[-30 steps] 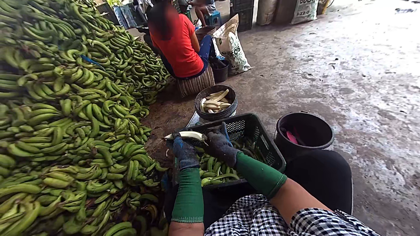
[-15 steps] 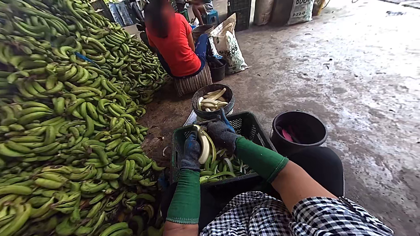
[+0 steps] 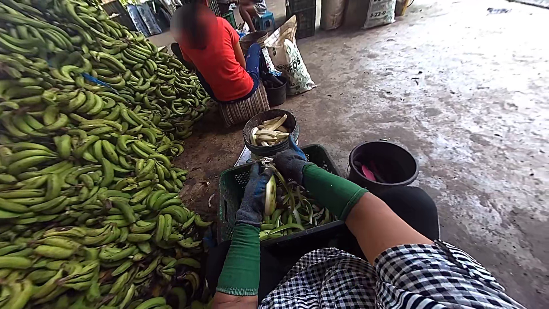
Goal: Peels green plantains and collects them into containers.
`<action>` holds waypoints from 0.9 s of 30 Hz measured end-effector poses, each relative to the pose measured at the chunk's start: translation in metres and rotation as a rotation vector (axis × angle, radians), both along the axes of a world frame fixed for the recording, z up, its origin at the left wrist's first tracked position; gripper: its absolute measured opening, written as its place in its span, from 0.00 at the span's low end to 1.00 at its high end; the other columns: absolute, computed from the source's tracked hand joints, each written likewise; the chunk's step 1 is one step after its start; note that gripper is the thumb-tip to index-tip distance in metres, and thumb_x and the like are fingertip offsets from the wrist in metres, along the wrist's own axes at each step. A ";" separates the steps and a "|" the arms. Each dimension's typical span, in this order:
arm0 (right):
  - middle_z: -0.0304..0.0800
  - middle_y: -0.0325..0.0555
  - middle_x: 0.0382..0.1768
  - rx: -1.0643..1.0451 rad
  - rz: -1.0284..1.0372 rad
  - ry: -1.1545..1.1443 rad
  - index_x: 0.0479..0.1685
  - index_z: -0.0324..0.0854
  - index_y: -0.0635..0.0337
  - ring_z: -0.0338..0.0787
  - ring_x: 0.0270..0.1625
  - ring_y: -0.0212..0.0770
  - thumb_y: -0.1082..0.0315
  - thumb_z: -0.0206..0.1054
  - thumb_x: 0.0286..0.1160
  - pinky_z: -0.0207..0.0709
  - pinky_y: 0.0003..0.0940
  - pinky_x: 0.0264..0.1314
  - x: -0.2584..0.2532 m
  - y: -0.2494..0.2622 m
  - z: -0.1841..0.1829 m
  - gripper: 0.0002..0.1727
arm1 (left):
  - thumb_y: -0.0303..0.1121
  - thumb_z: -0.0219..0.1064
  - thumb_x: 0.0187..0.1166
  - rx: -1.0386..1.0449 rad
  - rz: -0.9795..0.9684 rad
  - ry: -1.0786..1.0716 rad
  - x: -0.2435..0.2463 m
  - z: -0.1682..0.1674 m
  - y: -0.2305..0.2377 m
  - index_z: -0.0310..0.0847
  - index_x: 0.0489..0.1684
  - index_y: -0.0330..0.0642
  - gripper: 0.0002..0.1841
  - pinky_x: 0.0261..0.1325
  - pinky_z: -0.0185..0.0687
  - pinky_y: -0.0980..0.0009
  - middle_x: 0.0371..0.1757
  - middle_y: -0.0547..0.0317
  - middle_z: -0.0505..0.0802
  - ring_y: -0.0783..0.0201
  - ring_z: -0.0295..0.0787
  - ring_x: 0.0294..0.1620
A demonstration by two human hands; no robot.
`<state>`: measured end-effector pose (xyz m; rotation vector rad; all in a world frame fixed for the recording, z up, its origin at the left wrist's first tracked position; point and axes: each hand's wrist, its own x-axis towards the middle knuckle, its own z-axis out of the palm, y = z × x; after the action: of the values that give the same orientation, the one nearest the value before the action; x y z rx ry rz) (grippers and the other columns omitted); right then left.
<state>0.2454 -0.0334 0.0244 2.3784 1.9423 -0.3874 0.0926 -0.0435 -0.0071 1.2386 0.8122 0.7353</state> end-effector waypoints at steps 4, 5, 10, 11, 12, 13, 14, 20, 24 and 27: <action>0.89 0.67 0.58 -0.064 -0.114 0.078 0.51 0.87 0.70 0.88 0.65 0.66 0.59 0.73 0.76 0.80 0.67 0.65 0.004 -0.001 -0.016 0.19 | 0.45 0.49 0.94 -0.153 0.296 -0.269 -0.009 -0.012 0.013 0.72 0.62 0.47 0.14 0.28 0.85 0.64 0.31 0.57 0.83 0.62 0.83 0.25; 0.89 0.67 0.57 -0.066 -0.104 0.061 0.51 0.87 0.70 0.88 0.64 0.67 0.60 0.74 0.74 0.80 0.68 0.64 0.004 -0.001 -0.022 0.19 | 0.45 0.48 0.94 -0.188 0.366 -0.318 -0.012 -0.013 0.014 0.73 0.55 0.45 0.15 0.31 0.86 0.65 0.31 0.57 0.84 0.62 0.84 0.26; 0.89 0.63 0.56 0.088 0.073 0.153 0.57 0.84 0.65 0.88 0.63 0.65 0.56 0.74 0.74 0.81 0.66 0.64 -0.027 -0.016 -0.032 0.22 | 0.33 0.46 0.95 -0.081 0.531 -0.150 -0.022 -0.024 0.016 0.71 0.71 0.32 0.18 0.56 0.84 0.65 0.58 0.45 0.85 0.62 0.84 0.51; 0.89 0.63 0.56 0.106 0.111 0.166 0.57 0.84 0.65 0.87 0.65 0.65 0.56 0.74 0.74 0.81 0.66 0.65 -0.036 -0.020 -0.035 0.22 | 0.30 0.49 0.93 0.002 0.523 -0.016 -0.024 -0.025 0.015 0.72 0.70 0.30 0.16 0.59 0.83 0.64 0.59 0.43 0.85 0.60 0.84 0.54; 0.89 0.63 0.56 0.139 0.144 0.184 0.58 0.84 0.65 0.86 0.67 0.66 0.55 0.75 0.74 0.80 0.66 0.67 -0.043 -0.024 -0.038 0.23 | 0.29 0.54 0.91 0.070 0.514 0.107 -0.025 -0.026 0.015 0.75 0.69 0.30 0.16 0.62 0.83 0.61 0.61 0.41 0.87 0.58 0.85 0.57; 0.88 0.64 0.58 0.169 0.168 0.197 0.58 0.83 0.65 0.83 0.71 0.66 0.56 0.75 0.73 0.78 0.65 0.70 -0.047 -0.026 -0.041 0.23 | 0.29 0.54 0.91 0.084 0.508 0.143 -0.026 -0.027 0.013 0.75 0.70 0.30 0.16 0.64 0.82 0.58 0.63 0.39 0.86 0.55 0.85 0.60; 0.88 0.64 0.60 0.185 0.181 0.196 0.59 0.83 0.66 0.80 0.75 0.67 0.56 0.75 0.73 0.76 0.65 0.74 -0.050 -0.026 -0.043 0.23 | 0.30 0.54 0.91 0.072 0.511 0.136 -0.026 -0.028 0.012 0.74 0.71 0.31 0.17 0.64 0.82 0.57 0.63 0.39 0.86 0.55 0.85 0.61; 0.87 0.66 0.57 0.130 0.139 0.169 0.58 0.82 0.68 0.85 0.67 0.68 0.58 0.79 0.68 0.81 0.67 0.65 -0.055 -0.020 -0.044 0.25 | 0.35 0.47 0.94 -0.045 0.498 -0.123 -0.011 -0.030 0.008 0.74 0.68 0.33 0.18 0.56 0.81 0.59 0.56 0.45 0.84 0.60 0.81 0.51; 0.88 0.65 0.55 0.072 0.050 0.184 0.56 0.83 0.68 0.89 0.62 0.65 0.60 0.71 0.77 0.82 0.66 0.62 -0.042 -0.018 -0.027 0.20 | 0.35 0.50 0.93 0.248 0.281 0.213 -0.008 -0.030 0.001 0.78 0.70 0.35 0.18 0.67 0.80 0.54 0.64 0.42 0.87 0.55 0.84 0.63; 0.88 0.64 0.57 0.119 -0.018 0.193 0.58 0.82 0.65 0.89 0.62 0.64 0.57 0.71 0.77 0.83 0.66 0.60 -0.027 -0.018 -0.025 0.21 | 0.38 0.47 0.94 0.262 0.254 0.239 0.004 -0.026 -0.007 0.75 0.74 0.36 0.21 0.68 0.80 0.52 0.66 0.41 0.86 0.54 0.84 0.65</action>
<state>0.2185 -0.0509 -0.0006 2.5187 2.0793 -0.5359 0.0966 -0.0505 -0.0332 1.4936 1.1100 0.9322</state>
